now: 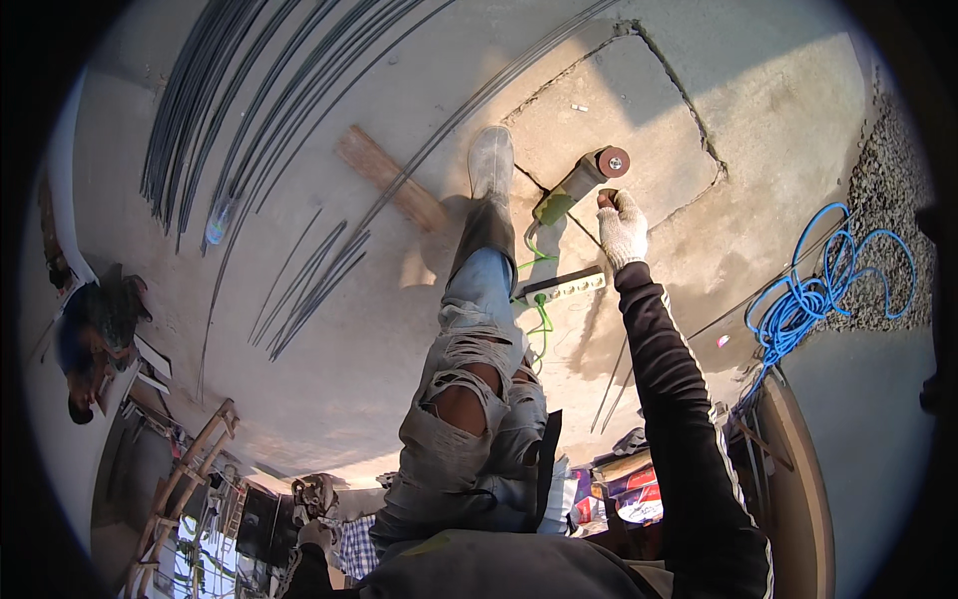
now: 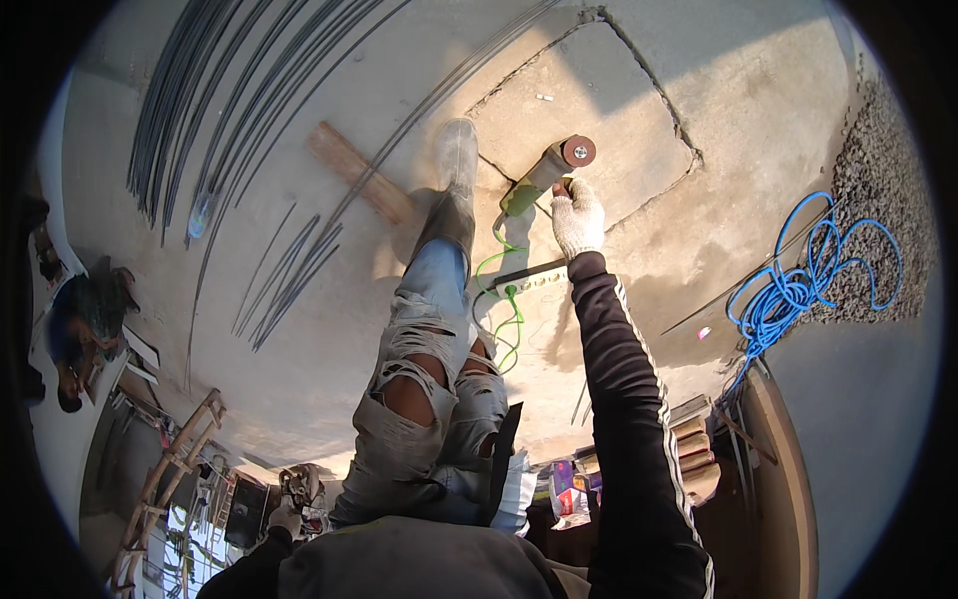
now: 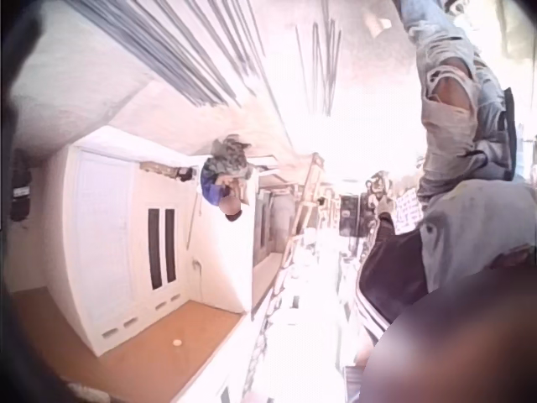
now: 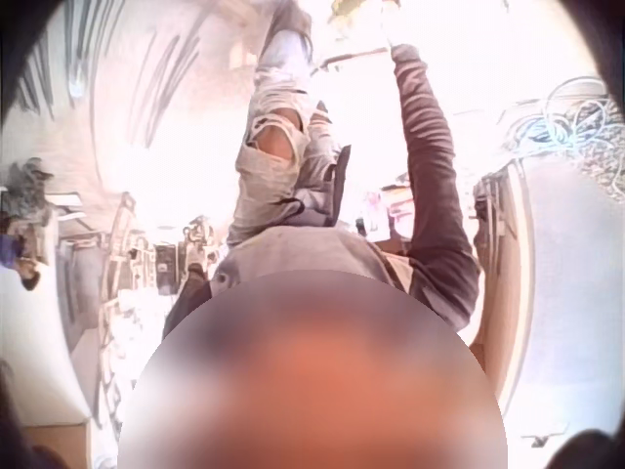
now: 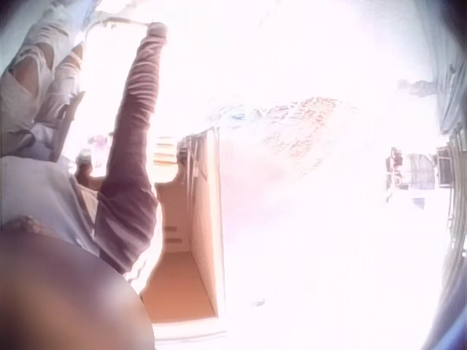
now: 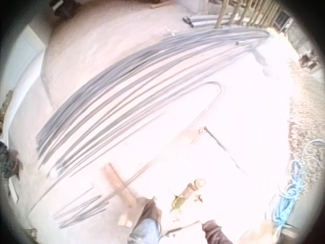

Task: The person uses an angle grinder to cut several metal rods placed on a wooden plank. After each cut, the person sets the cut pieces aside and picks up another rod to repeat the process.

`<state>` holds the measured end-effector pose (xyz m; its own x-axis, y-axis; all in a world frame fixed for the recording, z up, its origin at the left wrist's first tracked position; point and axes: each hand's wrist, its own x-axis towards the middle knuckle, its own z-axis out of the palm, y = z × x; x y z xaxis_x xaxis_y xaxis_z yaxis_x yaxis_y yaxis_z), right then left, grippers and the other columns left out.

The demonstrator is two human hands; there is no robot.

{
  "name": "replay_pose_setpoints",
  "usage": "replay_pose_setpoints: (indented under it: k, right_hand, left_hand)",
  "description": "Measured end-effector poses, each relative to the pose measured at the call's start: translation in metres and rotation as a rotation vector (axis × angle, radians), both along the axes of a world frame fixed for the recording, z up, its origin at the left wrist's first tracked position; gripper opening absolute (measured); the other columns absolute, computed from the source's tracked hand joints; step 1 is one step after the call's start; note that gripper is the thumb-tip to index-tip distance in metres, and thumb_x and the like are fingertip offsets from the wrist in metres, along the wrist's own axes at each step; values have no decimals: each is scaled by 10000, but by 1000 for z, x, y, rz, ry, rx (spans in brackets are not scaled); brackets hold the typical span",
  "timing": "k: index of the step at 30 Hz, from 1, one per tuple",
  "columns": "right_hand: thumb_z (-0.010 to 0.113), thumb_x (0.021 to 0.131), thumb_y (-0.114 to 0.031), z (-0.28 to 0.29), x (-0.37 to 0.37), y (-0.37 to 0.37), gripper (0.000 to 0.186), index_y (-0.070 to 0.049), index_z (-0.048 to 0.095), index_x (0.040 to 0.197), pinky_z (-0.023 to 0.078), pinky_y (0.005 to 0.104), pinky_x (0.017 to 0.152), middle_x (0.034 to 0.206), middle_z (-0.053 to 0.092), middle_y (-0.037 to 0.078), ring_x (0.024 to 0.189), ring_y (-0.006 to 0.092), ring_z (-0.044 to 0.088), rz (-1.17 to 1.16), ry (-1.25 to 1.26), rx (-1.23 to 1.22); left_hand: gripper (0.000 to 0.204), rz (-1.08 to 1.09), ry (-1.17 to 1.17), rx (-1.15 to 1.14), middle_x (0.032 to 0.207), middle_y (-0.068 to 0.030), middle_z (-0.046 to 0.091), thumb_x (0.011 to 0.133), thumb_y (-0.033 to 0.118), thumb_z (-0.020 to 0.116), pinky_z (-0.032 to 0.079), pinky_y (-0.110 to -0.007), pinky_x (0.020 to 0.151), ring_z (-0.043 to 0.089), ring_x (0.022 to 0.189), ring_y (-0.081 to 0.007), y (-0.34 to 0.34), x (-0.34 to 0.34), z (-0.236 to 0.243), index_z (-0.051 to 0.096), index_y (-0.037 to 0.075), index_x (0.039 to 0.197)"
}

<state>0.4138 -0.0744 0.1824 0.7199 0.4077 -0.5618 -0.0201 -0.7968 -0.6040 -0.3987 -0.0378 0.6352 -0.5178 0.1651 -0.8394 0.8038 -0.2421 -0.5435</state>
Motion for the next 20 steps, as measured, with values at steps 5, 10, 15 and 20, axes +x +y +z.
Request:
replay_pose_setpoints:
  k: [5,10,15,20]
  right_hand:
    - [645,930,-164,3,-73,-64,165,-53,720,1026,535,366,753,826,709,155,760,247,680,-69,17,-48]
    - [651,906,-152,21,-160,-117,130,-74,722,982,544,360,759,859,729,123,817,226,692,-126,196,-173]
    - [646,889,-170,-8,-225,-155,132,-80,713,958,549,405,786,848,726,193,854,337,718,-79,182,-163]
    - [656,904,-157,-52,-266,-154,129,-77,698,996,570,414,833,958,768,158,901,307,741,-109,358,-266]
  left_hand:
    - [199,136,28,-173,936,-185,747,907,182,617,564,-436,835,724,937,-342,-124,-13,9,735,65,1018]
    - [181,261,-126,1,877,-163,732,911,180,613,560,-415,801,716,876,-310,-146,0,-38,724,65,995]
    - [164,250,-249,193,819,-141,718,916,178,608,556,-393,767,708,814,-278,-106,-34,-91,713,65,972]
    - [145,494,-551,572,960,-97,746,930,148,679,553,-354,760,683,817,-251,-40,-69,-258,711,71,1049]
